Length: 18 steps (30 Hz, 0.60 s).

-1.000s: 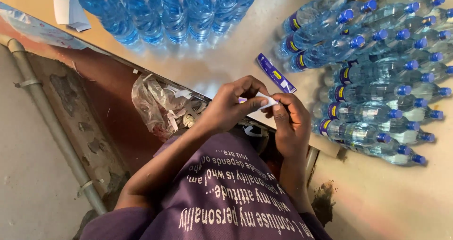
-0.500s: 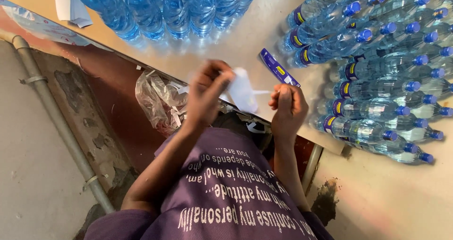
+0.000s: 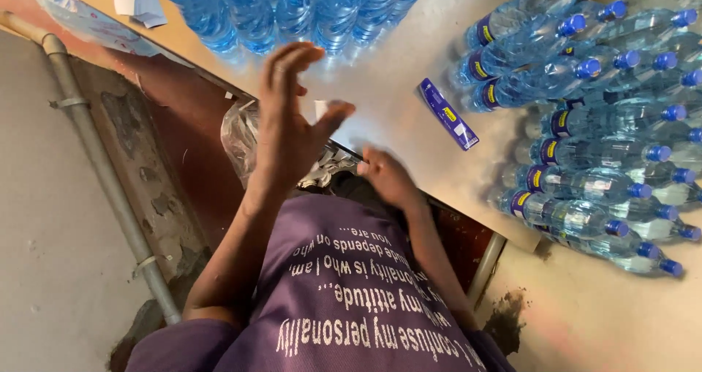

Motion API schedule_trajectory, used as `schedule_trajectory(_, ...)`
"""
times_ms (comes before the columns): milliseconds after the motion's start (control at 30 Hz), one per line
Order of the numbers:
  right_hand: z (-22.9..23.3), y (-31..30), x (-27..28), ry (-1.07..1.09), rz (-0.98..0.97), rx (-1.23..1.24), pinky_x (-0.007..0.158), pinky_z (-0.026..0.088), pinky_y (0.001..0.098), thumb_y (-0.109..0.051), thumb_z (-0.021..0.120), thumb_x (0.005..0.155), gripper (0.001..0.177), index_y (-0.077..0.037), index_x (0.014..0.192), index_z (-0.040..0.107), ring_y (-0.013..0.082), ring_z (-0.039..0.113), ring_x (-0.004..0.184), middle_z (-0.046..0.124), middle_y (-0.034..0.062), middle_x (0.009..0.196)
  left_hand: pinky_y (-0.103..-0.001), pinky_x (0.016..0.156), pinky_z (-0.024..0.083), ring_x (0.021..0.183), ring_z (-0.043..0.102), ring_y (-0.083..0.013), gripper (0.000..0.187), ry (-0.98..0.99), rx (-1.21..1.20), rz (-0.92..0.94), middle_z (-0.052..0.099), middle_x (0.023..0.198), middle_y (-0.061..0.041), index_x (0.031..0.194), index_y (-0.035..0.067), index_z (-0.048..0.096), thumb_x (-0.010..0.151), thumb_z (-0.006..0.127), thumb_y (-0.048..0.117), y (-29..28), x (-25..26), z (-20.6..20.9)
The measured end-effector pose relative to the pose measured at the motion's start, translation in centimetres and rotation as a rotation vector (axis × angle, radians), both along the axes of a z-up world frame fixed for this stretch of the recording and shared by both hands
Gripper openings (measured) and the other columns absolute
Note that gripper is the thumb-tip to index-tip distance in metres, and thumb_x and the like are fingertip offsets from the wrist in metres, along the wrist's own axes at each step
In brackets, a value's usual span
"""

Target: Manually applying adhesive labels to plastic water bottles

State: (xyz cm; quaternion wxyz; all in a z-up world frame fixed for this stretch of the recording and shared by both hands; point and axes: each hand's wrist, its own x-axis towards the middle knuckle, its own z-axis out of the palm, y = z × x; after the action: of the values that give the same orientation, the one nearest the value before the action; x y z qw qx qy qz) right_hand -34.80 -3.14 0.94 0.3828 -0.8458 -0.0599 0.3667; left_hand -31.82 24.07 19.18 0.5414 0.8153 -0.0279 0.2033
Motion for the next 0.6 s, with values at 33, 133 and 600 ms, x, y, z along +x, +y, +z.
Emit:
schedule_trajectory(33,6.1,1.1,2.0,-0.098,-0.241,0.277,0.101,0.058,0.0327,-0.032,0.070,0.108,0.042,-0.018,0.147,0.065,0.0184,0.065,0.129,0.068,0.0036,0.149,-0.045,0.098,0.063,0.145,0.056,-0.0358,0.074,0.027,0.097,-0.062,0.047,0.162,-0.016,0.156,0.015,0.049,0.101,0.097,0.023,-0.4,0.0,-0.9)
schedule_trajectory(133,16.3,3.0,3.5,-0.539,-0.188,0.563,0.111,0.055,0.0495,-0.039,0.082,0.104,0.058,-0.004,0.147,0.066,0.0318,0.067,0.132,0.064,0.0145,0.141,-0.059,0.111,0.054,0.136,0.060,-0.0532,0.076,-0.113,0.079,-0.136,0.056,0.149,-0.026,0.156,0.004,0.054,0.095,0.096,0.021,-2.4,-0.1,-0.5)
schedule_trajectory(600,14.7,3.0,4.2,-0.557,-0.327,0.757,0.084,0.052,0.0366,-0.014,0.079,0.106,0.020,0.004,0.114,0.073,0.0168,0.066,0.093,0.068,0.0144,0.102,-0.032,0.057,0.057,0.065,0.066,-0.0200,0.045,0.262,-0.456,-0.313,0.065,0.106,-0.006,0.124,0.010,0.064,0.092,0.095,0.016,-3.0,-0.8,-0.2)
